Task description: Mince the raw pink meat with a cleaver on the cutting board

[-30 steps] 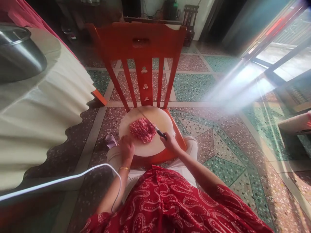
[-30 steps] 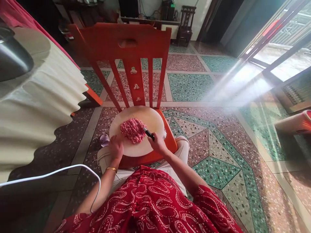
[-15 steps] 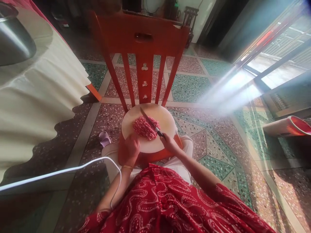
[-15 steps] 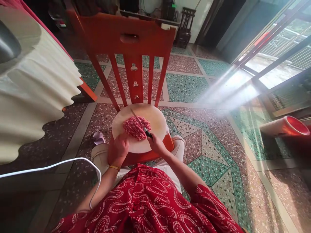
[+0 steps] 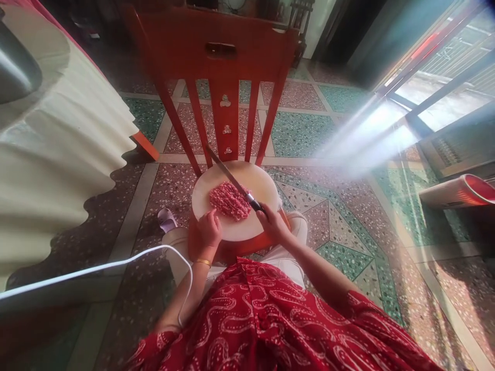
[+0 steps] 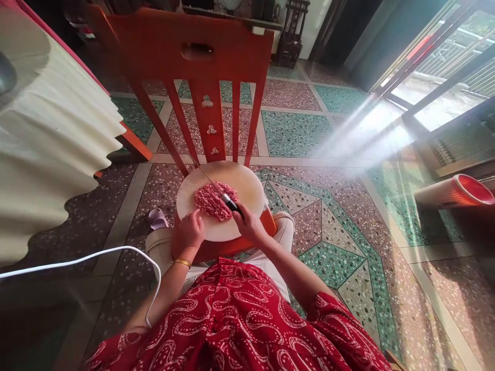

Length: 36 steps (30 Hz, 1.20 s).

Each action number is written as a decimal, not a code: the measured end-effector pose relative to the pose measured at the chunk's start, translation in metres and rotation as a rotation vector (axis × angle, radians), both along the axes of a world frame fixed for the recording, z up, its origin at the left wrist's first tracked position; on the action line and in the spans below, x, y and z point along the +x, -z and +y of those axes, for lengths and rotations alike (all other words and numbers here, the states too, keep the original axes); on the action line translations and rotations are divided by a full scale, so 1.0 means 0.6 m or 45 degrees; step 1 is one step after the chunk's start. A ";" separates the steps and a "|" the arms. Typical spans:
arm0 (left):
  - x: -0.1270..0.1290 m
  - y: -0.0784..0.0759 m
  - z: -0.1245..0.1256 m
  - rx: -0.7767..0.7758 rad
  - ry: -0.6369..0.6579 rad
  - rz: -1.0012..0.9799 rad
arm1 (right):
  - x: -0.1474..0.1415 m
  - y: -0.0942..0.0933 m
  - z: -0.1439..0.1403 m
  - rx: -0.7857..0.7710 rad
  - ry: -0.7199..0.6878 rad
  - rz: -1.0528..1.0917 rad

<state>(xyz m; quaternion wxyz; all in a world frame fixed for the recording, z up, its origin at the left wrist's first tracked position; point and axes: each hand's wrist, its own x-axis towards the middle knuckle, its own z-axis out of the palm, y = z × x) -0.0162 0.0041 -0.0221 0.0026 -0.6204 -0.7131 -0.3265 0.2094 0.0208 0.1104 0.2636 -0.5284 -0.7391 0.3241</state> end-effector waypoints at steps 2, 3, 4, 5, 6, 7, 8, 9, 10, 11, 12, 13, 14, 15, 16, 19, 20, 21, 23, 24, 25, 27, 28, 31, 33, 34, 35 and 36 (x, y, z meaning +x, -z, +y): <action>0.000 0.002 0.000 0.014 -0.001 0.006 | -0.001 0.003 -0.005 0.010 0.054 -0.046; 0.000 0.002 0.000 0.010 -0.006 0.017 | -0.002 0.012 -0.006 -0.051 0.075 -0.109; -0.001 0.002 -0.001 -0.001 -0.010 0.033 | -0.003 0.023 -0.007 -0.136 0.086 -0.174; -0.001 0.001 -0.001 -0.013 -0.016 0.050 | -0.002 0.035 -0.008 -0.223 0.093 -0.219; -0.001 0.000 -0.002 -0.024 -0.024 0.065 | -0.001 0.044 -0.008 -0.296 0.095 -0.223; -0.002 -0.001 -0.002 -0.034 -0.028 0.078 | 0.002 0.051 -0.010 -0.347 0.100 -0.175; -0.002 -0.003 -0.002 -0.043 -0.027 0.085 | 0.007 0.054 -0.013 -0.382 0.119 -0.076; -0.002 -0.004 -0.003 -0.048 -0.020 0.086 | 0.013 0.054 -0.019 -0.416 0.150 0.058; -0.002 -0.006 -0.003 -0.049 -0.010 0.083 | 0.022 0.052 -0.029 -0.464 0.187 0.205; -0.002 -0.008 -0.003 -0.046 -0.002 0.073 | 0.033 0.050 -0.043 -0.527 0.232 0.349; -0.002 -0.009 -0.003 -0.048 0.010 0.058 | 0.045 0.050 -0.061 -0.595 0.283 0.479; -0.001 -0.010 -0.003 -0.049 0.022 0.040 | 0.057 0.053 -0.081 -0.658 0.336 0.584; -0.001 -0.010 -0.003 -0.049 0.028 0.020 | 0.068 0.059 -0.102 -0.694 0.413 0.661; -0.001 -0.009 -0.003 -0.051 0.031 0.005 | 0.077 0.069 -0.123 -0.723 0.468 0.718; -0.001 -0.008 -0.003 -0.056 0.032 -0.003 | 0.083 0.081 -0.142 -0.777 0.522 0.760; -0.001 -0.003 -0.001 -0.062 0.023 0.018 | 0.073 0.121 -0.169 -0.865 0.610 0.811; -0.001 -0.001 0.000 -0.063 0.020 0.030 | 0.062 0.132 -0.165 -0.854 0.612 0.819; -0.001 0.000 0.000 -0.060 0.016 0.041 | 0.048 0.139 -0.154 -0.826 0.605 0.821; -0.002 0.002 0.000 -0.047 0.004 0.052 | 0.018 0.142 -0.118 -0.749 0.579 0.812; -0.002 0.003 0.000 -0.040 -0.003 0.054 | 0.005 0.138 -0.095 -0.714 0.553 0.769; -0.002 0.003 0.000 -0.037 -0.005 0.059 | -0.005 0.131 -0.072 -0.673 0.505 0.705; -0.002 0.002 0.000 -0.045 -0.011 0.076 | -0.018 0.113 -0.032 -0.558 0.398 0.527; -0.002 0.002 0.000 -0.057 -0.019 0.086 | -0.022 0.104 -0.016 -0.476 0.337 0.422; -0.003 0.001 0.000 -0.092 -0.036 0.090 | -0.026 0.088 0.009 -0.196 0.152 0.119; -0.003 0.002 0.000 -0.090 -0.039 0.081 | -0.029 0.083 0.013 -0.109 0.050 -0.045; -0.003 0.002 0.000 -0.085 -0.037 0.079 | -0.030 0.081 0.014 -0.110 0.022 -0.108; -0.004 0.003 0.000 -0.078 -0.041 0.077 | -0.030 0.076 0.014 -0.128 0.011 -0.150; -0.004 0.003 0.000 -0.074 -0.045 0.078 | -0.031 0.067 0.015 -0.153 0.006 -0.166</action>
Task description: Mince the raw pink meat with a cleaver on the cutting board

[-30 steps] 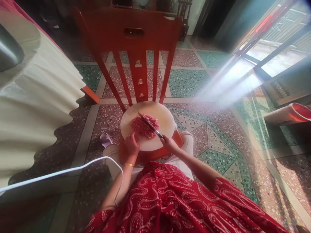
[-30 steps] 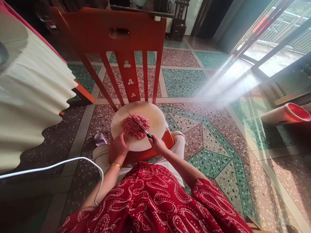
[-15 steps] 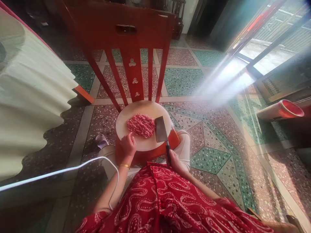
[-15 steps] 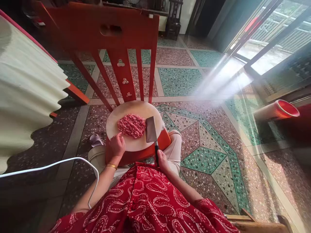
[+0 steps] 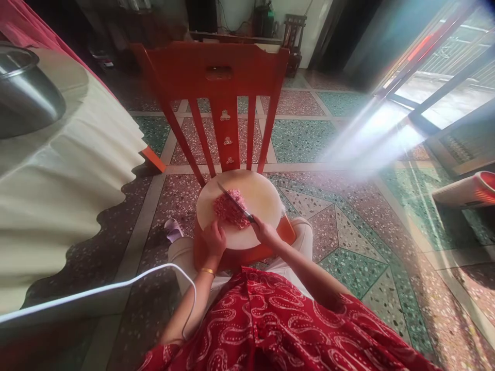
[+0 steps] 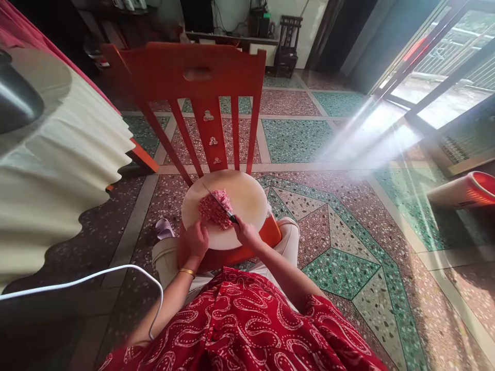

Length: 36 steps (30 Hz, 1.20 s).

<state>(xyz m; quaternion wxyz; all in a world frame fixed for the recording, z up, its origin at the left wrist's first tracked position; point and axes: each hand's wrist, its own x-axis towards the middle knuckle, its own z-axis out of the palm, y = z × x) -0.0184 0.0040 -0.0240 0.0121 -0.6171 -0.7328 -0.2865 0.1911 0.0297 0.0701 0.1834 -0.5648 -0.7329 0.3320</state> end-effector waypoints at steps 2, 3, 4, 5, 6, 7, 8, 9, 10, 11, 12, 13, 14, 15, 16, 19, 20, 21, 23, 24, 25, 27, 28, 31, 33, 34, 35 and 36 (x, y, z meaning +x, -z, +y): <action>0.001 0.000 0.000 0.008 0.004 -0.003 | 0.002 -0.030 0.002 -0.011 0.006 0.056; 0.001 -0.001 0.000 0.017 0.010 -0.010 | 0.004 -0.050 0.003 0.018 0.002 0.116; 0.002 -0.003 0.000 0.031 0.016 -0.022 | 0.005 -0.071 0.005 0.073 -0.007 0.185; 0.003 -0.004 -0.001 0.046 0.027 -0.037 | 0.006 -0.092 0.006 0.151 -0.028 0.252; 0.004 -0.006 -0.001 0.062 0.039 -0.054 | 0.007 -0.108 0.007 0.269 -0.052 0.312; 0.004 -0.008 -0.001 0.073 0.049 -0.068 | 0.006 -0.117 0.008 0.386 -0.075 0.375; 0.004 -0.009 -0.001 0.076 0.058 -0.078 | 0.005 -0.118 0.006 0.478 -0.088 0.421; 0.004 -0.010 -0.002 0.070 0.061 -0.085 | 0.004 -0.111 0.004 0.527 -0.084 0.445; 0.004 -0.010 -0.002 0.057 0.058 -0.088 | 0.004 -0.096 -0.001 0.526 -0.072 0.444; 0.004 -0.010 -0.003 0.039 0.051 -0.087 | 0.004 -0.078 -0.006 0.465 -0.045 0.410; 0.003 -0.010 -0.003 0.022 0.032 -0.082 | 0.005 -0.059 -0.012 0.344 -0.015 0.338; 0.003 -0.010 -0.003 0.005 0.013 -0.075 | 0.006 -0.043 -0.017 0.204 -0.015 0.256; 0.003 -0.010 -0.004 -0.007 -0.001 -0.066 | 0.007 -0.033 -0.021 0.115 -0.002 0.215; 0.003 -0.009 -0.004 -0.013 -0.006 -0.056 | 0.008 -0.030 -0.024 0.056 0.003 0.195; 0.003 -0.009 -0.004 -0.012 -0.005 -0.049 | 0.009 -0.034 -0.026 0.039 0.001 0.201; 0.003 -0.008 -0.004 0.010 0.023 -0.043 | 0.008 -0.063 -0.023 0.165 0.018 0.283; 0.003 -0.007 -0.004 0.016 0.024 -0.040 | 0.006 -0.070 -0.021 0.209 0.031 0.300; 0.003 -0.006 -0.004 0.014 0.025 -0.036 | 0.005 -0.072 -0.019 0.237 0.050 0.306; 0.002 -0.004 -0.004 -0.001 0.020 -0.021 | 0.002 -0.066 -0.016 0.236 0.065 0.304; 0.001 -0.003 -0.004 -0.010 0.016 -0.012 | 0.002 -0.060 -0.014 0.218 0.059 0.300; 0.001 -0.002 -0.004 -0.018 0.012 -0.005 | 0.003 -0.057 -0.012 0.197 0.047 0.296; 0.000 -0.001 -0.003 -0.024 0.013 0.003 | 0.006 -0.059 -0.009 0.163 0.015 0.300; 0.000 -0.001 -0.003 -0.018 0.019 -0.001 | 0.008 -0.065 -0.007 0.159 0.007 0.308; 0.000 0.000 -0.002 0.034 0.043 -0.035 | 0.014 -0.082 -0.003 0.266 0.029 0.347; 0.000 0.001 -0.002 0.059 0.051 -0.050 | 0.018 -0.073 -0.001 0.352 0.064 0.356; 0.000 0.002 -0.002 0.060 0.052 -0.051 | 0.020 -0.062 0.000 0.340 0.075 0.337; -0.001 0.003 -0.002 0.056 0.050 -0.048 | 0.022 -0.047 0.001 0.291 0.078 0.308; -0.001 0.004 -0.002 0.048 0.045 -0.044 | 0.025 -0.033 0.002 0.200 0.082 0.264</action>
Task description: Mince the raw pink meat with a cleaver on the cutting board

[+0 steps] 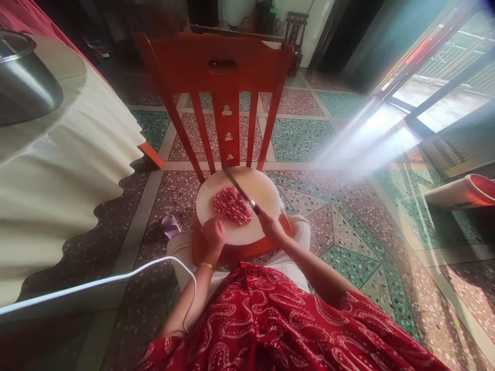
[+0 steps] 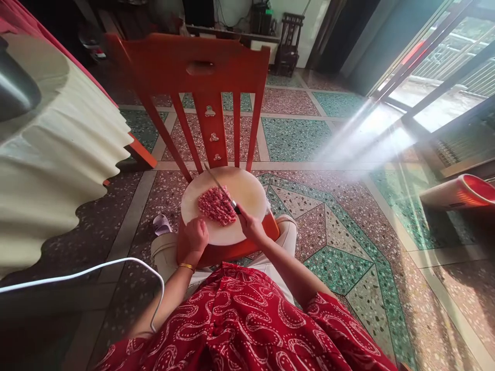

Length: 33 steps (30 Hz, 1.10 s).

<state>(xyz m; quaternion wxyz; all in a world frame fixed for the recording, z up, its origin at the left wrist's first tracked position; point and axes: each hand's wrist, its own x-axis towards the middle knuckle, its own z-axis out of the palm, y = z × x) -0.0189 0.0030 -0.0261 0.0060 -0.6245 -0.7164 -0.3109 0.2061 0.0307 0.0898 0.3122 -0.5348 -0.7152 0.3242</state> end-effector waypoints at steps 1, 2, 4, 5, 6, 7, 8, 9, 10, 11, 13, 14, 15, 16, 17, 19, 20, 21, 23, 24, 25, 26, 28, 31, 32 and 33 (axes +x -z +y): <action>0.000 0.001 0.000 -0.011 -0.008 0.004 | 0.003 0.012 0.001 -0.084 -0.005 -0.024; 0.000 0.001 0.000 -0.023 -0.015 0.006 | 0.006 0.020 0.003 -0.145 -0.010 -0.033; 0.000 0.001 0.001 -0.040 -0.022 -0.002 | 0.010 0.022 0.007 -0.145 -0.004 0.000; 0.000 0.000 0.001 -0.039 -0.015 -0.010 | 0.011 0.018 0.008 -0.107 0.006 0.022; 0.000 0.000 0.001 -0.031 -0.003 -0.018 | 0.012 0.012 0.008 -0.068 0.016 0.037; 0.000 0.000 0.000 -0.020 0.008 -0.022 | 0.011 0.007 0.008 -0.039 0.022 0.043; 0.000 -0.001 0.000 -0.013 0.017 -0.020 | 0.009 0.003 0.006 -0.022 0.026 0.046; 0.000 -0.001 0.000 -0.012 0.024 -0.013 | 0.007 0.002 0.004 -0.017 0.024 0.048; 0.000 -0.001 -0.001 -0.015 0.021 -0.006 | 0.004 0.002 0.001 -0.021 0.015 0.049; 0.000 -0.001 -0.001 -0.024 0.010 -0.003 | 0.002 0.003 -0.001 -0.030 -0.004 0.049; 0.001 -0.001 0.000 -0.049 -0.010 -0.014 | -0.002 0.002 -0.004 -0.076 -0.056 0.052; 0.001 -0.002 0.000 -0.058 -0.014 -0.026 | -0.002 -0.001 -0.005 -0.102 -0.080 0.060; 0.001 -0.003 0.001 -0.062 -0.012 -0.037 | -0.003 -0.006 -0.004 -0.114 -0.095 0.077; 0.001 -0.004 0.001 -0.061 -0.001 -0.043 | -0.003 -0.012 -0.002 -0.103 -0.099 0.099; 0.001 -0.005 0.002 -0.053 0.014 -0.045 | -0.002 -0.017 -0.001 -0.066 -0.091 0.123; 0.001 -0.006 0.003 -0.021 0.027 -0.045 | 0.000 -0.021 0.001 0.039 -0.066 0.146; 0.000 -0.005 0.003 -0.007 0.028 -0.048 | 0.002 -0.017 0.001 0.060 -0.060 0.130; -0.001 -0.004 0.002 0.007 0.025 -0.054 | 0.004 -0.009 0.001 0.036 -0.068 0.085; -0.002 0.001 -0.002 0.036 0.026 -0.080 | 0.011 0.014 -0.001 -0.100 -0.092 -0.063; -0.002 0.005 -0.007 0.049 0.038 -0.099 | 0.014 0.026 -0.001 -0.172 -0.103 -0.144; -0.001 0.009 -0.012 0.056 0.060 -0.119 | 0.016 0.037 0.001 -0.226 -0.116 -0.219; 0.000 0.012 -0.018 0.057 0.083 -0.137 | 0.016 0.044 0.004 -0.253 -0.131 -0.288; 0.003 0.018 -0.030 0.031 0.127 -0.154 | 0.011 0.048 0.015 -0.269 -0.184 -0.442; 0.008 0.019 -0.044 -0.020 0.151 -0.134 | -0.006 0.035 0.037 -0.295 -0.270 -0.654; 0.009 0.017 -0.047 -0.031 0.156 -0.128 | -0.010 0.028 0.043 -0.295 -0.276 -0.686; 0.009 0.014 -0.048 -0.033 0.158 -0.128 | -0.010 0.021 0.046 -0.293 -0.273 -0.695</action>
